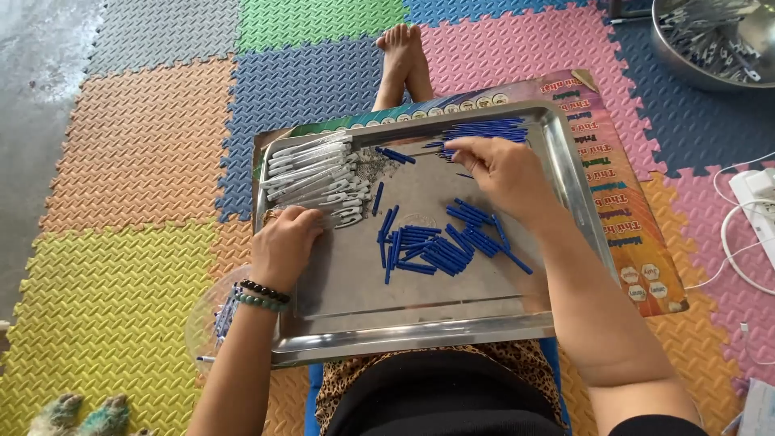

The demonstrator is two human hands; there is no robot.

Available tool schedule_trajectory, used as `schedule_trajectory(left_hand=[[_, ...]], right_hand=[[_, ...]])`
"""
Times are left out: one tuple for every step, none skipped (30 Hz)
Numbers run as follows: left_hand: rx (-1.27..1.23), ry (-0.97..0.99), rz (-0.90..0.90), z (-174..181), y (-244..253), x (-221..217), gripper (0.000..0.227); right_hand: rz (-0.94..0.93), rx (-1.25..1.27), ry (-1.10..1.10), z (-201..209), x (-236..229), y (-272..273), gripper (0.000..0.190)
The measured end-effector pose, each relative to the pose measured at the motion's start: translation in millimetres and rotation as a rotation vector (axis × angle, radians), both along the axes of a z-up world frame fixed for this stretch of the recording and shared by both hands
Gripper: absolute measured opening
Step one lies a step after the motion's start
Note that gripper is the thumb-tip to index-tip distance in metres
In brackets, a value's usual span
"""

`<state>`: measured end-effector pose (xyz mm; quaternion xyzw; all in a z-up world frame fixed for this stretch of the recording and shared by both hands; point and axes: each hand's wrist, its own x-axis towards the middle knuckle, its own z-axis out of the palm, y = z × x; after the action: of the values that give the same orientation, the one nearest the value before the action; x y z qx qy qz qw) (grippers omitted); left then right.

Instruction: Assembling pens by manually inserting ink refills into pen barrels on a metal tray.

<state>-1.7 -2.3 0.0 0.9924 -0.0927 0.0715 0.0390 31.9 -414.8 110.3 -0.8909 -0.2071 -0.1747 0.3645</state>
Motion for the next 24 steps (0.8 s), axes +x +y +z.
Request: schedule_trajectory(left_hand=[[0.003,0.003,-0.001,0.1,1.0,-0.8,0.027],[-0.011,-0.015,-0.017,-0.8,1.3,-2.0,0.026],[-0.025,-0.032,-0.034,-1.9,1.4,-3.1,0.025],[-0.022,-0.023,-0.039,-0.8,-0.2,-5.7,0.025],[-0.013,-0.017,-0.028,0.7,-1.8,-8.3,0.025],[-0.005,-0.021,-0.019,3.8,-4.1,-5.5,0.026],[-0.003,-0.021,-0.026,2.4,-2.1,-5.7,0.026],[0.005,-0.016,-0.001,1.0,-0.5,-5.0,0.028],[0.012,-0.01,0.024,-0.7,1.5,-4.5,0.03],[0.01,-0.01,0.022,7.8,-2.6,-4.7,0.03],[-0.007,-0.02,0.008,15.7,-6.1,-4.9,0.033],[-0.023,-0.025,0.0,23.4,-7.7,-9.1,0.037],[-0.024,-0.019,0.005,36.4,-19.0,-9.9,0.037],[-0.191,-0.025,-0.072,49.9,-28.6,-12.0,0.03],[-0.359,-0.034,-0.148,64.1,-38.2,-14.0,0.025],[-0.359,-0.037,-0.143,70.2,-53.0,-13.1,0.025],[-0.601,0.074,-0.15,77.0,-68.0,-12.3,0.025],[-0.845,0.182,-0.162,83.7,-84.6,-9.4,0.025],[-0.848,0.172,-0.163,80.2,-91.2,-6.8,0.025],[-0.972,0.266,-0.151,75.0,-97.5,-6.6,0.027],[-1.095,0.362,-0.137,69.3,-104.4,-5.9,0.029],[-1.096,0.366,-0.137,68.0,-107.7,-3.8,0.029],[-1.092,0.397,-0.135,66.7,-111.3,-1.5,0.03],[-1.087,0.426,-0.135,66.1,-114.2,2.0,0.031]], right_hand=[[-0.001,0.003,0.003,-1.6,6.2,-3.6,0.018],[-0.007,0.186,0.003,-3.9,11.7,-7.9,0.016],[-0.015,0.369,0.002,-6.5,17.2,-12.4,0.014],[-0.021,0.372,0.01,9.3,12.7,-13.5,0.014],[0.004,0.484,-0.077,25.5,8.6,-14.8,0.026],[0.028,0.594,-0.175,44.2,7.8,-16.9,0.044],[0.021,0.596,-0.178,40.9,9.1,-18.1,0.044],[0.011,0.592,-0.138,38.6,10.6,-19.7,0.03],[0.001,0.587,-0.098,36.1,12.0,-20.9,0.019],[-0.001,0.585,-0.098,26.2,10.7,-16.3,0.019],[-0.059,0.503,0.006,15.7,9.5,-11.0,0.015],[-0.113,0.421,0.116,4.1,7.3,-3.9,0.012],[-0.109,0.419,0.123,-3.7,9.1,-3.7,0.012],[-0.124,0.416,0.128,-12.0,10.6,-1.8,0.01],[-0.138,0.414,0.132,-19.7,11.8,0.1,0.008],[-0.131,0.414,0.131,-21.8,10.5,4.6,0.008],[-0.088,0.472,0.158,-23.2,8.9,8.9,0.01],[-0.046,0.527,0.179,-23.3,8.3,11.3,0.011],[-0.04,0.523,0.171,-18.9,6.1,16.8,0.011],[-0.008,0.579,0.178,-17.0,0.5,22.4,0.014],[0.024,0.635,0.184,-15.8,-4.6,27.4,0.017],[0.021,0.635,0.186,-16.8,-6.4,28.6,0.017],[0.029,0.62,0.192,-17.8,-8.0,29.5,0.016],[0.037,0.606,0.194,-18.1,-8.5,31.1,0.016]])
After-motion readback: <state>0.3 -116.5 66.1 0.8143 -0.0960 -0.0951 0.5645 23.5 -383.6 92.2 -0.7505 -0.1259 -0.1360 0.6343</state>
